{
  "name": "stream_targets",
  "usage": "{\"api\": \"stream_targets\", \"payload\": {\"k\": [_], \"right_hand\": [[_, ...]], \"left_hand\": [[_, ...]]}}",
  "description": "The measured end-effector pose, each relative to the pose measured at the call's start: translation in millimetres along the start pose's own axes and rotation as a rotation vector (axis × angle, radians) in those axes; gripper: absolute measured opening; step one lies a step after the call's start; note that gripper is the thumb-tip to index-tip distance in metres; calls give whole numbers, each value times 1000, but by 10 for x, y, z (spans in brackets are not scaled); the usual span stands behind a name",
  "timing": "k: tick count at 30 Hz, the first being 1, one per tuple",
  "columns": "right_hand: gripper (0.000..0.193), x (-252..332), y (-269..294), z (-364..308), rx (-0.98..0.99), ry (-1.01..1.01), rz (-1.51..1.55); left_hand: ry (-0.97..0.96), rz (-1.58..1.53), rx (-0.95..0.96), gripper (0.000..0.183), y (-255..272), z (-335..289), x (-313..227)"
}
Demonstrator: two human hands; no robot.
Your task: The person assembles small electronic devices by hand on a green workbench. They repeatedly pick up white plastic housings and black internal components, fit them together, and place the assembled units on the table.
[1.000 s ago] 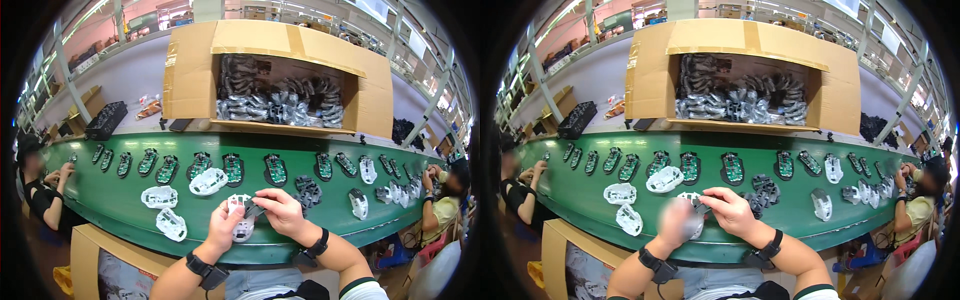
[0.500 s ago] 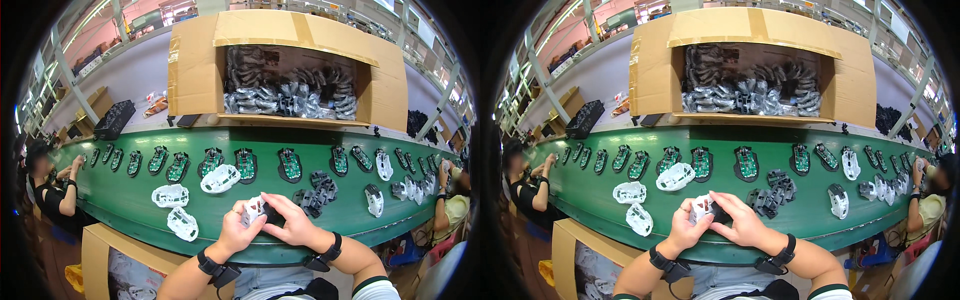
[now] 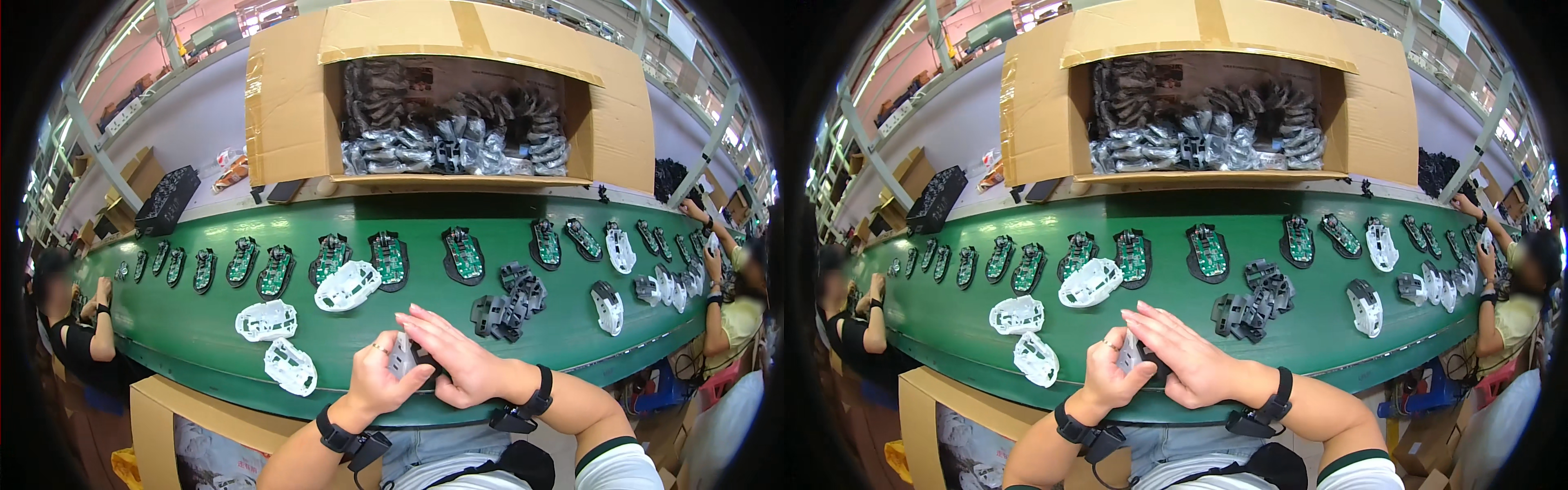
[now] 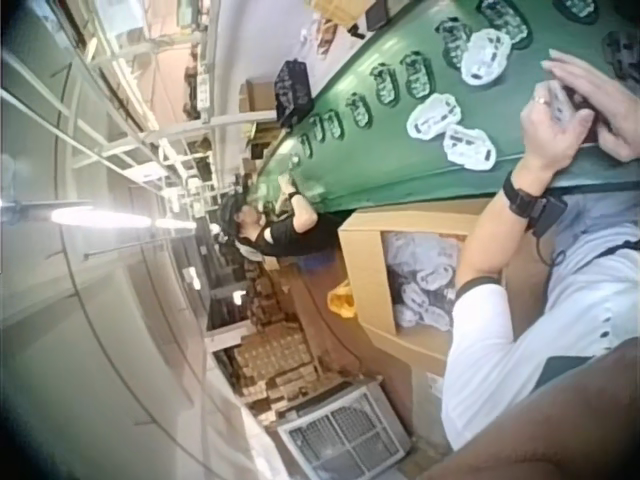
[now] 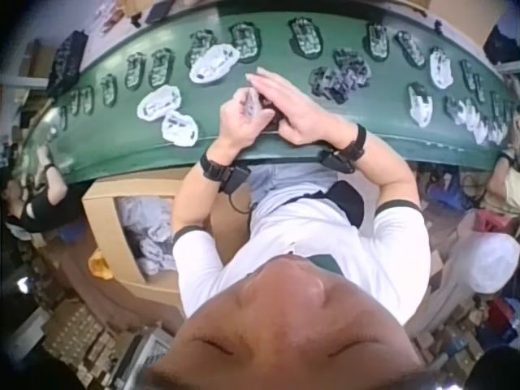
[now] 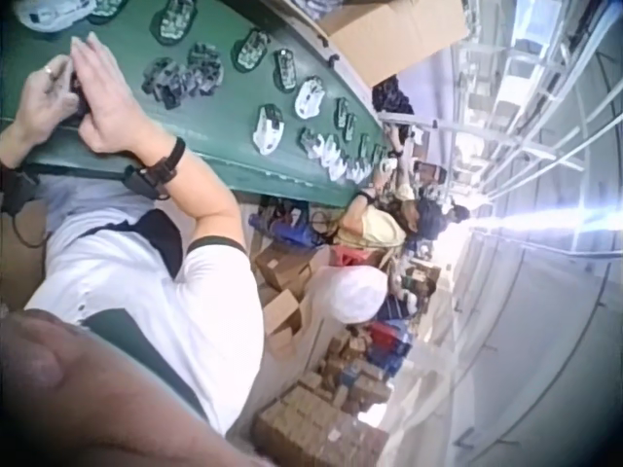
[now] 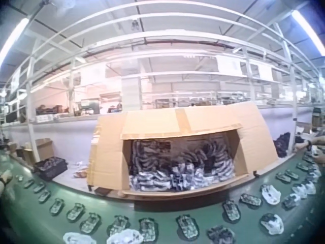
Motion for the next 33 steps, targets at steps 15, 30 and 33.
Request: {"api": "stream_targets", "payload": {"k": [15, 30, 33], "right_hand": [[84, 7, -69, 35, 27, -56, -72], [68, -301, -6, -61, -26, -423, 270], [61, -277, -13, -51, -117, -423, 313]], "left_hand": [[72, 21, -10, 66, 5, -52, 47], [-24, 170, -8, 50, -60, -60, -51], [-13, 192, -33, 51, -58, -74, -44]]}}
Point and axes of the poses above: each hand's wrist, its own z-axis towards the middle knuckle, its own y-axis out of the back of the hand, x = y × z, the point moved 5 cm from there along z, towards the middle knuckle, and after that the axes turned 2 degrees about y, right-handed, at the moved point
